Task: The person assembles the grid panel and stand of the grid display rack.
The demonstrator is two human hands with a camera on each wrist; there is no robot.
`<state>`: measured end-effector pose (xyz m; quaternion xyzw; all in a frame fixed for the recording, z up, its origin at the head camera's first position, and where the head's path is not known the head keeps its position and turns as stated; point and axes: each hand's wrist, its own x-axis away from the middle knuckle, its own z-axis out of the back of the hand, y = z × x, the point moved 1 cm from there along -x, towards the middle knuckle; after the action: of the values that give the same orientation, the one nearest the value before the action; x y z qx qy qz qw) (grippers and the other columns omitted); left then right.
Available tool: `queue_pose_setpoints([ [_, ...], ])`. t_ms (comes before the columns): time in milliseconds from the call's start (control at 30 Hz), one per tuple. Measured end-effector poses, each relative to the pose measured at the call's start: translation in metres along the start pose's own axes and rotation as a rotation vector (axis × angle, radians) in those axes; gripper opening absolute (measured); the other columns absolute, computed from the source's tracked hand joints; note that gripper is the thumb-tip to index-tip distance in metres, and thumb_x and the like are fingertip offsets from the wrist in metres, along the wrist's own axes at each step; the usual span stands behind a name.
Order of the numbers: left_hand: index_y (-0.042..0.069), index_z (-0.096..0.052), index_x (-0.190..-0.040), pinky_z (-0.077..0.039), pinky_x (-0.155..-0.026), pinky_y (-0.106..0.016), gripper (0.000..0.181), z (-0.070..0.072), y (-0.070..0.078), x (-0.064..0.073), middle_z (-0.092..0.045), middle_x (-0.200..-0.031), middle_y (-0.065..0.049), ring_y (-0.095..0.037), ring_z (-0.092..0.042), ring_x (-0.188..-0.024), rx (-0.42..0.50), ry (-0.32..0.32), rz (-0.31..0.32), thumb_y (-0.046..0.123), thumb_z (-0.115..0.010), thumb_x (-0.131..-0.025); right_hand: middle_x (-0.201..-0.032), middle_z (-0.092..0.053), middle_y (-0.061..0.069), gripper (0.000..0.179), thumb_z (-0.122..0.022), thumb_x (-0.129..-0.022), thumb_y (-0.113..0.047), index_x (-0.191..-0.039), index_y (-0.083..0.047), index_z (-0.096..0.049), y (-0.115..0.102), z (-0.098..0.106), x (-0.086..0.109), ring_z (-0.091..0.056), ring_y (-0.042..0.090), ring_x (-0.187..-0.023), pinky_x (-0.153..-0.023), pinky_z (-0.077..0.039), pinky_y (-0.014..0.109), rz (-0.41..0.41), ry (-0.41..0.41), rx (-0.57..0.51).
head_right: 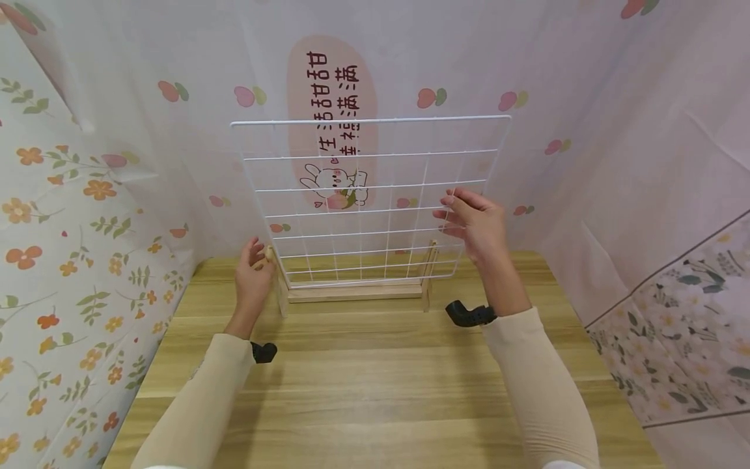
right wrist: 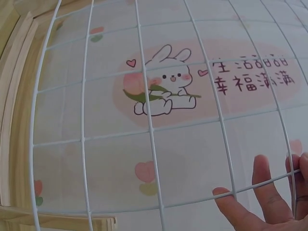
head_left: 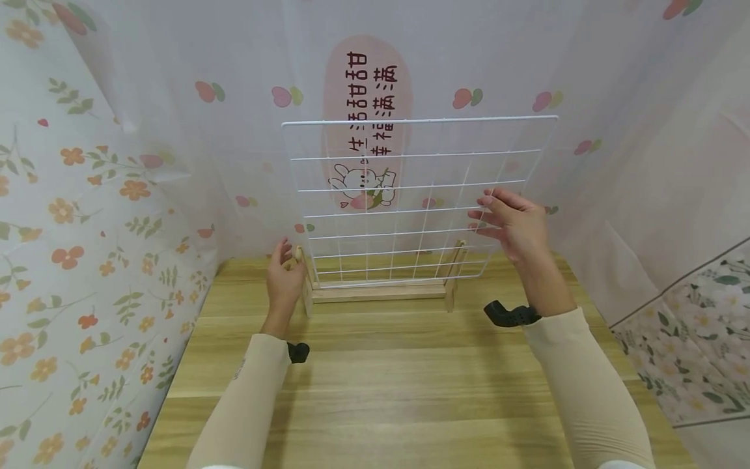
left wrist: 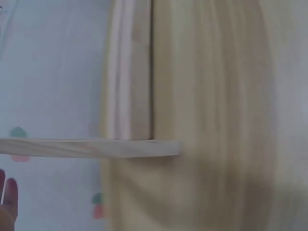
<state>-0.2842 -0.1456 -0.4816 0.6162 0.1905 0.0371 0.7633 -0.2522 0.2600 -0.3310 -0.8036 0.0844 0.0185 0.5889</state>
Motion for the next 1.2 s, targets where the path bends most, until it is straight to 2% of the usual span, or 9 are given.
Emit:
queue_pose_setpoints([
  [100,0.009,-0.048,-0.141,-0.041,-0.102,-0.049,0.055,0.002,0.017,-0.004,-0.056,-0.133,-0.014,-0.032,-0.051,-0.122,-0.005,0.047,-0.066,-0.001,-0.057,-0.088,-0.095,-0.072,0.01,0.025,-0.071,-0.087,-0.013,-0.109,0.0,-0.069,0.0,-0.002,0.0,-0.073,0.029,-0.083,-0.074,-0.055,0.05,0.001,0.002,0.003],
  [167,0.008,-0.051,-0.138,-0.041,-0.101,-0.049,0.05,0.004,0.031,-0.008,-0.059,-0.13,-0.013,-0.031,-0.052,-0.12,0.032,0.07,-0.101,0.0,-0.058,-0.089,-0.096,-0.072,0.009,0.025,-0.071,-0.087,-0.013,-0.109,0.0,-0.069,0.0,-0.004,0.0,-0.073,0.029,-0.084,-0.074,-0.055,0.05,0.002,0.003,0.008],
  [300,0.008,-0.058,-0.132,-0.045,-0.096,-0.036,0.041,0.006,0.059,-0.016,-0.065,-0.124,-0.011,-0.023,-0.058,-0.113,0.115,0.09,-0.145,0.004,-0.059,-0.092,-0.095,-0.072,0.009,0.025,-0.072,-0.087,-0.013,-0.109,-0.001,-0.069,0.001,-0.008,0.0,-0.073,0.03,-0.084,-0.074,-0.055,0.049,-0.008,0.004,0.008],
  [500,-0.003,-0.061,-0.124,-0.051,-0.085,-0.023,0.031,0.011,0.098,-0.019,-0.067,-0.116,-0.019,-0.026,-0.063,-0.101,0.26,0.058,-0.235,0.013,-0.054,-0.099,-0.095,-0.072,0.008,0.024,-0.072,-0.087,-0.013,-0.108,-0.001,-0.069,0.001,-0.013,-0.001,-0.073,0.03,-0.083,-0.072,-0.056,0.047,-0.027,0.014,0.0],
  [667,-0.006,-0.062,-0.119,-0.054,-0.08,-0.027,0.032,0.014,0.122,-0.016,-0.068,-0.108,-0.024,-0.027,-0.067,-0.09,0.345,0.015,-0.329,0.016,-0.049,-0.101,-0.099,-0.072,0.009,0.027,-0.074,-0.085,-0.014,-0.108,-0.002,-0.069,0.001,-0.019,-0.004,-0.073,0.029,-0.083,-0.068,-0.058,0.044,-0.033,0.03,0.009],
  [767,-0.005,-0.063,-0.118,-0.054,-0.077,-0.028,0.028,0.014,0.132,-0.015,-0.069,-0.104,-0.025,-0.029,-0.068,-0.086,0.381,-0.007,-0.362,0.011,-0.049,-0.099,-0.103,-0.071,0.011,0.026,-0.075,-0.084,-0.013,-0.107,-0.001,-0.07,0.0,-0.022,-0.006,-0.073,0.029,-0.083,-0.066,-0.059,0.043,-0.038,0.043,-0.003],
  [867,-0.003,-0.063,-0.118,-0.054,-0.072,-0.025,0.026,0.013,0.139,-0.017,-0.069,-0.101,-0.024,-0.02,-0.069,-0.08,0.353,-0.003,-0.388,0.007,-0.052,-0.097,-0.105,-0.07,0.011,0.025,-0.075,-0.085,-0.013,-0.106,-0.001,-0.069,-0.001,-0.024,-0.007,-0.073,0.03,-0.083,-0.064,-0.059,0.043,-0.037,0.049,-0.024],
  [1033,-0.008,-0.063,-0.116,-0.054,-0.07,-0.02,0.023,0.012,0.142,-0.02,-0.07,-0.098,-0.027,-0.011,-0.068,-0.072,0.289,0.018,-0.411,0.001,-0.056,-0.096,-0.103,-0.07,0.011,0.022,-0.074,-0.085,-0.01,-0.105,0.0,-0.069,-0.002,-0.026,-0.008,-0.073,0.03,-0.082,-0.058,-0.059,0.039,-0.032,0.045,-0.052],
  [1200,-0.011,-0.062,-0.111,-0.055,-0.054,-0.019,0.02,0.013,0.142,-0.022,-0.07,-0.095,-0.027,-0.01,-0.066,-0.065,0.278,0.043,-0.399,-0.001,-0.056,-0.095,-0.103,-0.071,0.01,0.02,-0.074,-0.086,-0.01,-0.103,0.0,-0.069,-0.003,-0.029,-0.008,-0.073,0.028,-0.081,-0.054,-0.058,0.035,-0.014,0.042,-0.029],
])
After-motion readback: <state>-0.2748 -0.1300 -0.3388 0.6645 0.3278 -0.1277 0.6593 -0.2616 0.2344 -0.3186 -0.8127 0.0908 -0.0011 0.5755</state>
